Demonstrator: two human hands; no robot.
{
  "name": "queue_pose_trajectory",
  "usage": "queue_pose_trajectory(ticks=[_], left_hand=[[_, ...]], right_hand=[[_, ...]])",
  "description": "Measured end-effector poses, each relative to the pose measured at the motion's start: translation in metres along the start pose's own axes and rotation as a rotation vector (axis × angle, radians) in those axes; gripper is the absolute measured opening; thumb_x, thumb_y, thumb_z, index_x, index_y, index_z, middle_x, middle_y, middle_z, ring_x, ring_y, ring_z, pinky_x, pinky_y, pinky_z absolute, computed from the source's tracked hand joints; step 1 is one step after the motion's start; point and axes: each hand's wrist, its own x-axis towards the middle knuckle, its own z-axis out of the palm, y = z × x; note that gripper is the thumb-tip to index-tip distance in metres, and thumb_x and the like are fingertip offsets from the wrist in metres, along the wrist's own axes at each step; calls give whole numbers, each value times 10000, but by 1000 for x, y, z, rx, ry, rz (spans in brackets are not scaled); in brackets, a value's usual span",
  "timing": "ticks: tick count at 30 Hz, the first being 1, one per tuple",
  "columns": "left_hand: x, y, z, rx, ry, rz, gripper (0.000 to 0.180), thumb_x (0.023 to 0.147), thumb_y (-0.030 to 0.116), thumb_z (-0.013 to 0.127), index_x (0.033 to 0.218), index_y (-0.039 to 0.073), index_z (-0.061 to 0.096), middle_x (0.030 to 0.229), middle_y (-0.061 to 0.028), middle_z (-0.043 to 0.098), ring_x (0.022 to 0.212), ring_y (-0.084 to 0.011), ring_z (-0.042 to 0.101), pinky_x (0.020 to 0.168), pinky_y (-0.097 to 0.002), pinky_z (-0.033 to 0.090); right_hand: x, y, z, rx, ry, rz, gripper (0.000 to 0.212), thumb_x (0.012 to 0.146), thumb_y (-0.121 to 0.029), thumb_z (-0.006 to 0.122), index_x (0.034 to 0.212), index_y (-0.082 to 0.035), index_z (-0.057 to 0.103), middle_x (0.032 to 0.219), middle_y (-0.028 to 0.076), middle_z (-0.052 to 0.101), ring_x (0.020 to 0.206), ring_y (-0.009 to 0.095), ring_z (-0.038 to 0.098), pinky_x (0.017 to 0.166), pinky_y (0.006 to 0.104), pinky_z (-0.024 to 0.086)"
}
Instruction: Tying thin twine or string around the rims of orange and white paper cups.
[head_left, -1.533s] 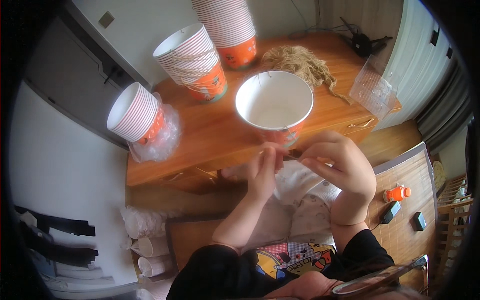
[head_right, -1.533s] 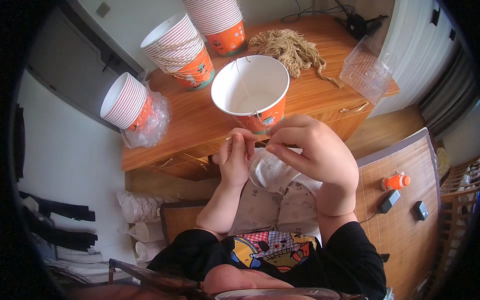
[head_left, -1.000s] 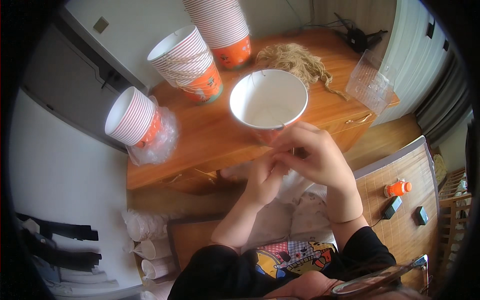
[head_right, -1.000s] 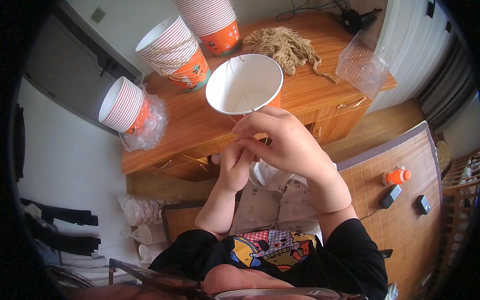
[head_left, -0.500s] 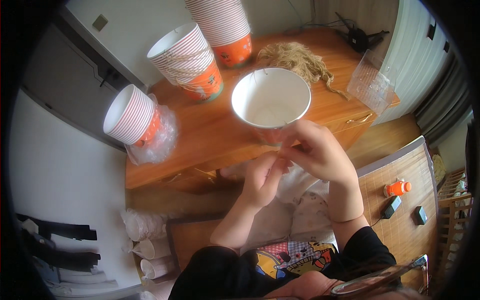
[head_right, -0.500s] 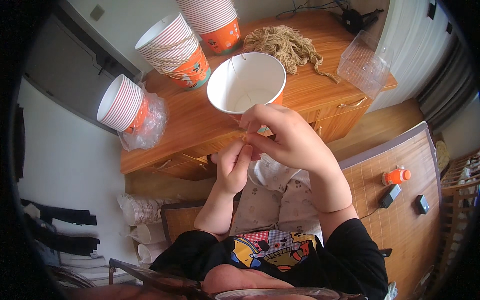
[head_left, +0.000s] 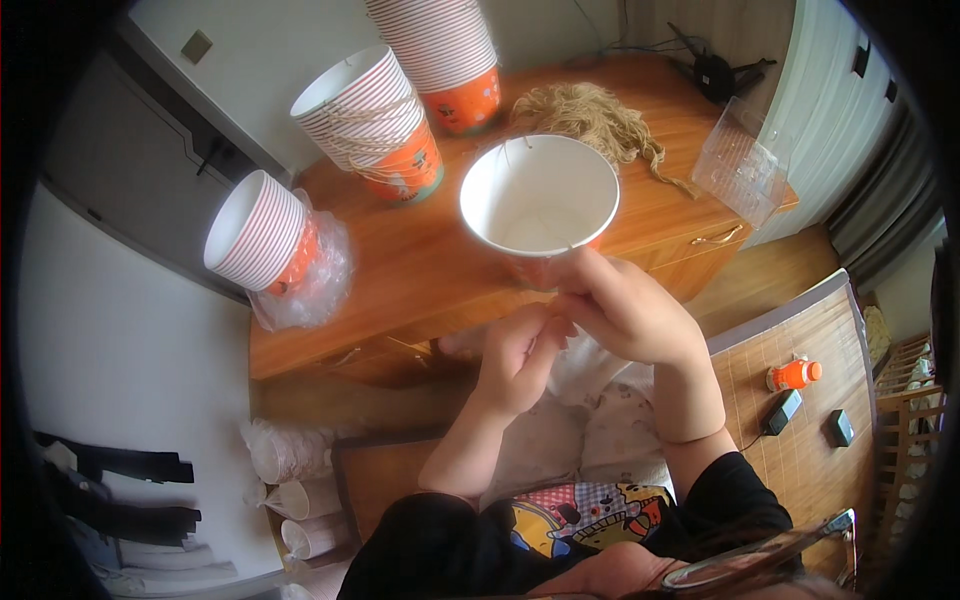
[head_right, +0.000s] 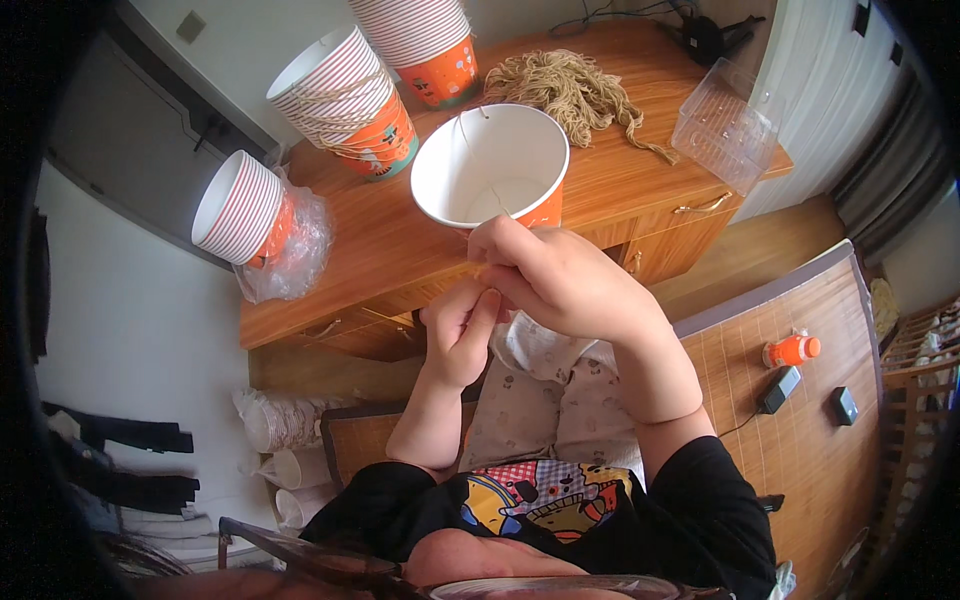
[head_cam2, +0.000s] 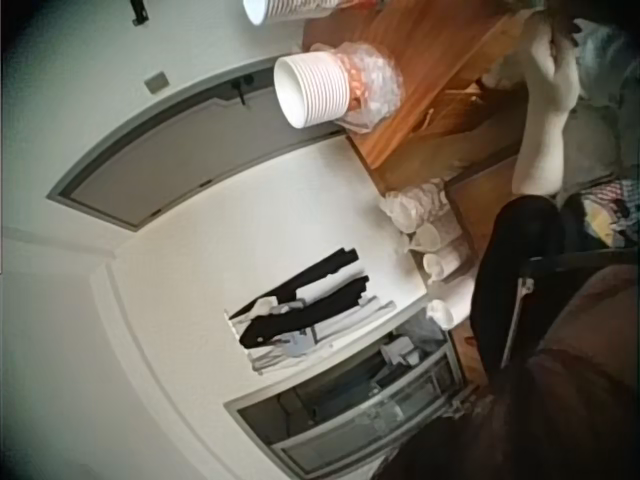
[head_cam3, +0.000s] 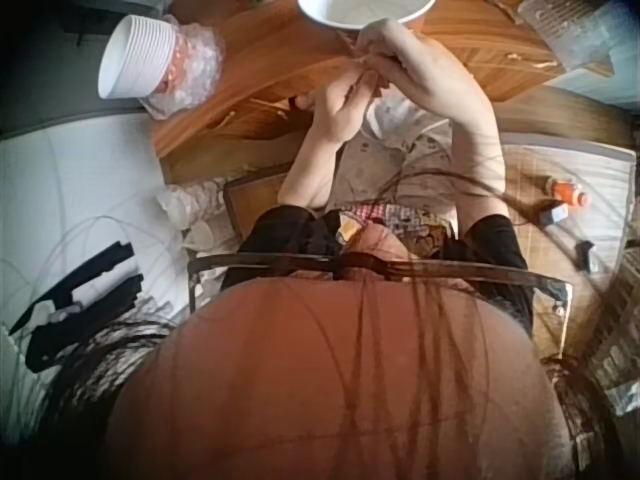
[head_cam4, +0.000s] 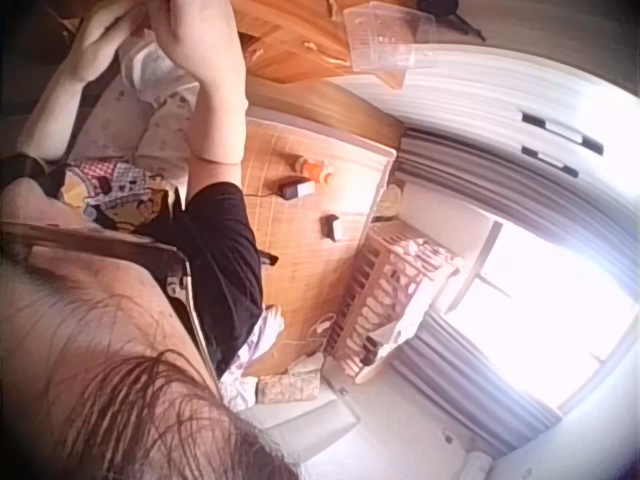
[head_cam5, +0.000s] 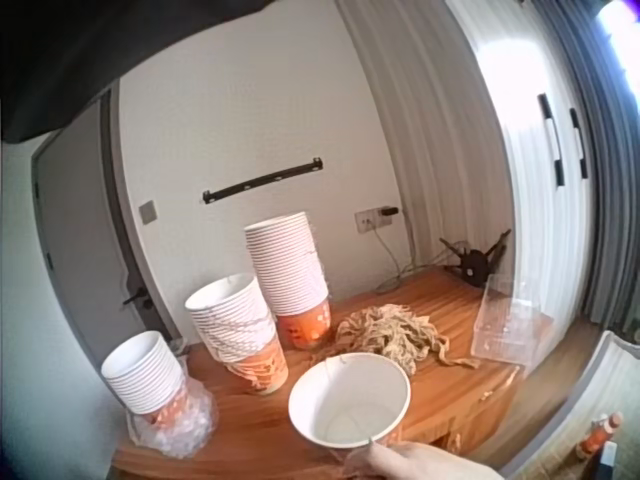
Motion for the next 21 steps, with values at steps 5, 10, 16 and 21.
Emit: queue_pose_trajectory(ticks=[5, 10, 16, 21], left_hand=[[2, -3, 1, 6, -5, 48, 173, 989, 86, 506, 933, -18, 631, 753, -34, 612, 667, -91, 545, 616, -244, 426], [5, 0, 9, -31, 55, 33, 214, 1009, 105, 493, 908, -19, 633, 727, -8, 597, 621, -56, 490, 572, -223, 378], [16, -18, 6, -14, 187, -22, 239, 1007, 109, 498, 865, -24, 637, 714, -18, 590, 649, -61, 503, 590, -229, 391], [27, -12, 9, 73, 236, -52, 273, 1017, 123, 491, 838, -30, 628, 739, -32, 623, 676, -71, 523, 617, -237, 409]], right_hand=[[-2, 0, -2, -26, -19, 32, 168, 908, -31, 609, 1020, -40, 485, 735, 94, 635, 675, 287, 682, 581, 367, 511], [-1, 3, -4, -69, 58, 5, 175, 917, -52, 613, 1047, -43, 497, 726, 102, 630, 707, 283, 691, 591, 367, 507], [2, -1, -11, -136, 308, 239, 215, 913, -70, 634, 1099, -43, 530, 676, 85, 568, 608, 225, 582, 571, 330, 439], [0, 1, -12, -96, 336, 255, 201, 889, -58, 654, 1064, -41, 558, 664, 68, 548, 590, 197, 547, 567, 323, 427]])
